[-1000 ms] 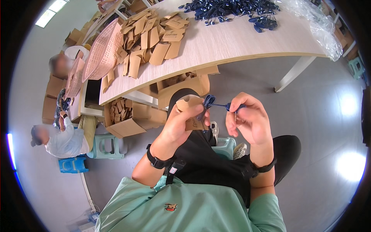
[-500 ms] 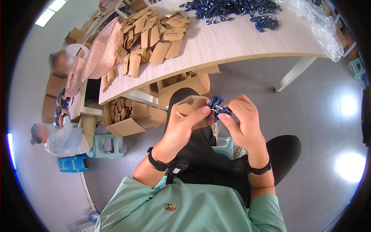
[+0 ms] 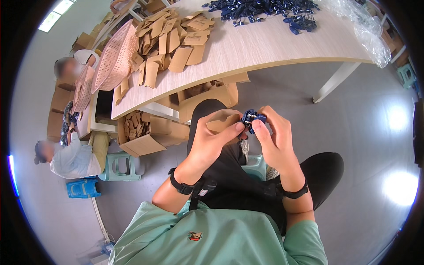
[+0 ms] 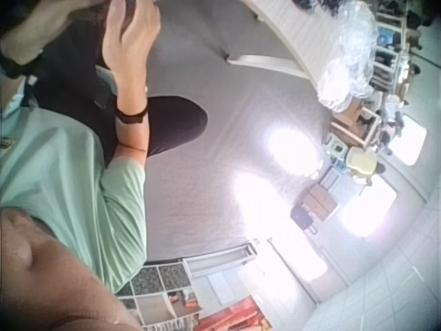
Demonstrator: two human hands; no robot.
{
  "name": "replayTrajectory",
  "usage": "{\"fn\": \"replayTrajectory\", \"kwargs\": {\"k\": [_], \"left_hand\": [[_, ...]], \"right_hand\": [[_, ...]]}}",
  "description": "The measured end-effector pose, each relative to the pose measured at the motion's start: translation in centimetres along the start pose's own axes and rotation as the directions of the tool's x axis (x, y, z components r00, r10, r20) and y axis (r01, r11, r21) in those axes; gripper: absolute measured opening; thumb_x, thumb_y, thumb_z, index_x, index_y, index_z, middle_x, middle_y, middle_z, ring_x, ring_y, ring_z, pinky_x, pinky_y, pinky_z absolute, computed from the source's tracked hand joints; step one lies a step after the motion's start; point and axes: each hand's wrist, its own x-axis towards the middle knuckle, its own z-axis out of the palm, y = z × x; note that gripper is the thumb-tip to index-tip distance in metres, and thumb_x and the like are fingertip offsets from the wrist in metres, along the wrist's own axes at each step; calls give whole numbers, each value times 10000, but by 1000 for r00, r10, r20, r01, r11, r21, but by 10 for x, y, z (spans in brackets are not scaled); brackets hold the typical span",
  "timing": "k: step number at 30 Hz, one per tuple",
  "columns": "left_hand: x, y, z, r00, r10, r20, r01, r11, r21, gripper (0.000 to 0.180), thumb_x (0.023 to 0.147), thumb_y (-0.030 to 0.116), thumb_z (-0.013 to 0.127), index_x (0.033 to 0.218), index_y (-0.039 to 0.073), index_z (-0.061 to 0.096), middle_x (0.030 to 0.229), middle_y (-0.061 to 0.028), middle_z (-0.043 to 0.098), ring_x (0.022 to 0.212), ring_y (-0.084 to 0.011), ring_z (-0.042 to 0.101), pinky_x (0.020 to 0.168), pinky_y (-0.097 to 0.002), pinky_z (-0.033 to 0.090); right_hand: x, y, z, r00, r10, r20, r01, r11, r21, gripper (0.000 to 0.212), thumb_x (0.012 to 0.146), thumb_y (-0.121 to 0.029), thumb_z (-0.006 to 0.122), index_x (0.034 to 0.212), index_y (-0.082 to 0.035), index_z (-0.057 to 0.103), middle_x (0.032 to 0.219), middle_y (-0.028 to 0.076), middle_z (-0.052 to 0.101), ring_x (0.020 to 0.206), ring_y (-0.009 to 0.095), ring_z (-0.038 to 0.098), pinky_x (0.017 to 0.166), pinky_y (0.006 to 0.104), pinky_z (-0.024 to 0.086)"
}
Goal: Insert a blue ribbon item into a brown paper envelope.
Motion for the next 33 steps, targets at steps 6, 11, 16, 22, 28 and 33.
{"fn": "replayTrajectory", "kwargs": {"k": [6, 11, 16, 22, 28, 33], "left_hand": [[-2, -1, 0, 981, 186, 49, -188, 876, 445, 180, 865, -3, 688, 1027, -67, 645, 926, -74, 660, 834, -133, 632, 758, -276, 529], [1, -4, 14, 948, 308, 84, -303, 788, 536, 176, 852, -15, 701, 1020, -56, 667, 927, -70, 679, 842, -116, 625, 772, -256, 514], [3, -13, 11, 900, 412, 139, -403, 671, 622, 190, 861, -21, 684, 1049, -45, 677, 957, -87, 685, 866, -128, 620, 797, -255, 497], [0, -19, -3, 892, 436, 122, -409, 662, 628, 281, 928, -38, 562, 1204, -29, 612, 1026, -111, 656, 958, -164, 608, 859, -284, 482], [6, -41, 2, 967, 174, 184, -238, 875, 422, 250, 955, -82, 467, 1185, -11, 534, 1140, -76, 567, 1079, -157, 555, 917, -307, 471], [3, -56, 16, 952, 30, 304, -155, 904, 398, 316, 894, -18, 632, 1197, -1, 544, 1084, -57, 609, 1024, -103, 572, 916, -299, 477]], "right_hand": [[3, -5, -6, 993, 104, 61, -96, 989, -109, 213, 911, -205, 647, 922, 7, 625, 767, 112, 592, 687, 241, 535, 619, 335, 428], [3, 2, 1, 990, 81, 112, -112, 945, 307, 275, 968, -198, 587, 1121, 20, 655, 1023, 114, 654, 922, 200, 603, 879, 300, 459], [2, 1, 0, 978, 152, 145, -206, 836, 509, 277, 1005, -176, 537, 1120, 52, 646, 1164, 143, 659, 1080, 196, 601, 985, 306, 434], [4, 3, -16, 998, 52, 37, -64, 825, 561, 293, 1019, -178, 493, 1039, 65, 655, 1174, 185, 662, 1097, 227, 611, 984, 330, 443], [0, -12, -28, 999, 25, 42, -44, 816, 576, 398, 1022, -272, 446, 907, 58, 636, 1038, 254, 672, 1022, 325, 632, 917, 425, 472], [-5, -18, -27, 993, 81, 84, -116, 725, 679, 430, 1044, -305, 406, 916, 49, 614, 1018, 256, 666, 979, 323, 645, 843, 409, 514]]}}
